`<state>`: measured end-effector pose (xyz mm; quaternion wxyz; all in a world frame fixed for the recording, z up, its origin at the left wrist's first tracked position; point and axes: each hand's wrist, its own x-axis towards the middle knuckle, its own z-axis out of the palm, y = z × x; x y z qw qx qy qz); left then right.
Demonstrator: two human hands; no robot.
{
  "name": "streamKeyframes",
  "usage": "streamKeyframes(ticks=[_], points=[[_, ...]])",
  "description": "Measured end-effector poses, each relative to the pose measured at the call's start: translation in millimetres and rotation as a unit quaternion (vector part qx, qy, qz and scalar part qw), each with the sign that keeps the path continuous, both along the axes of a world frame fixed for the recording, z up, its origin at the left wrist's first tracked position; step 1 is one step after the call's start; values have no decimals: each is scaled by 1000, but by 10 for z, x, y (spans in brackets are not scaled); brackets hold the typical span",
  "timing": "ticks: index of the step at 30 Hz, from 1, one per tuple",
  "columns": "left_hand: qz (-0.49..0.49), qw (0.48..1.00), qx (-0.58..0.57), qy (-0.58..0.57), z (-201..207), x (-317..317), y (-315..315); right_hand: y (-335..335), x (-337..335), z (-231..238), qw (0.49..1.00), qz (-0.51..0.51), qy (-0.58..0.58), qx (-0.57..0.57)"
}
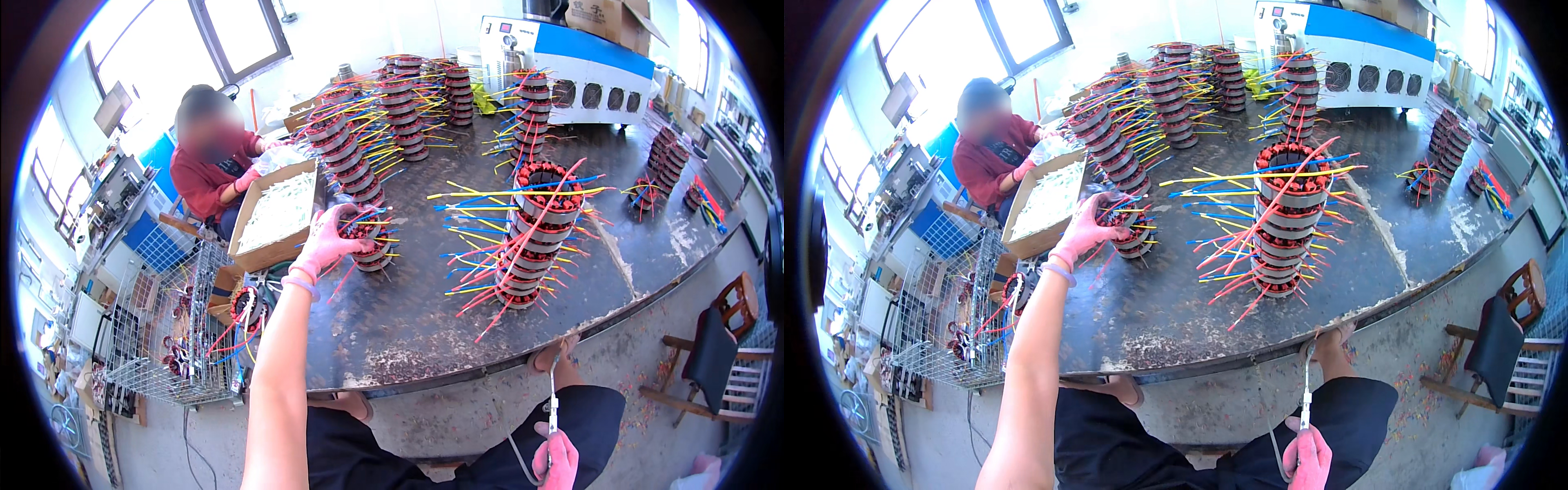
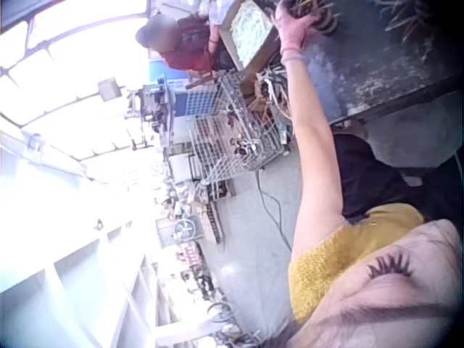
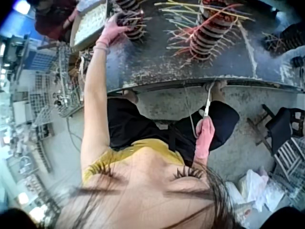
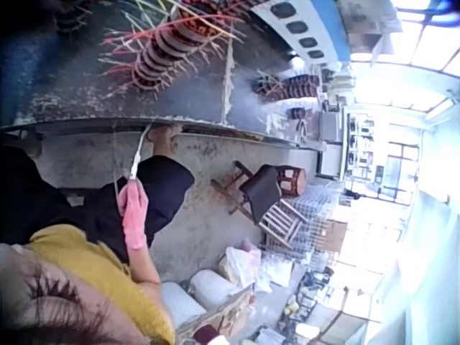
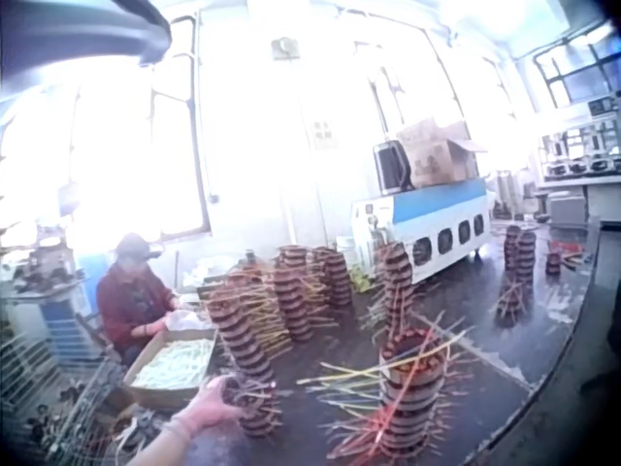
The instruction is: The person uses a handheld lighter to fuse the tips of colored wires on a copper coil. They pick up individual coils, apply the flame to the wire ends, and then place the processed coils onto a stack on the table.
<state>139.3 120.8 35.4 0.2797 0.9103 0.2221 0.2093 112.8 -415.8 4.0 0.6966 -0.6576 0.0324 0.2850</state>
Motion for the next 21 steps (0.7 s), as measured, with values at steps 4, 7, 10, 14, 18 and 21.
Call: streamKeyframes(ticks=[4, 7, 10, 14, 18, 21], points=[[5, 998, 56, 28, -69, 21, -25, 12, 19, -10, 1000, 3, -10, -9], [3, 997, 68, 40, 24, -13, -99, 43, 18, 21, 1000, 7, -9, -17], [-18, 996, 43, 78, 110, 35, -112, 37, 20, 0, 1000, 4, -12, -18], [-15, 994, 46, 101, 149, -52, -8, 35, -16, -32, 1000, 12, -19, -2], [-2, 991, 0, 136, 195, -35, -59, 20, -48, -50, 1000, 12, -20, 5], [-29, 989, 12, 147, 242, -33, -31, -8, -53, -55, 999, 16, -28, 24]])
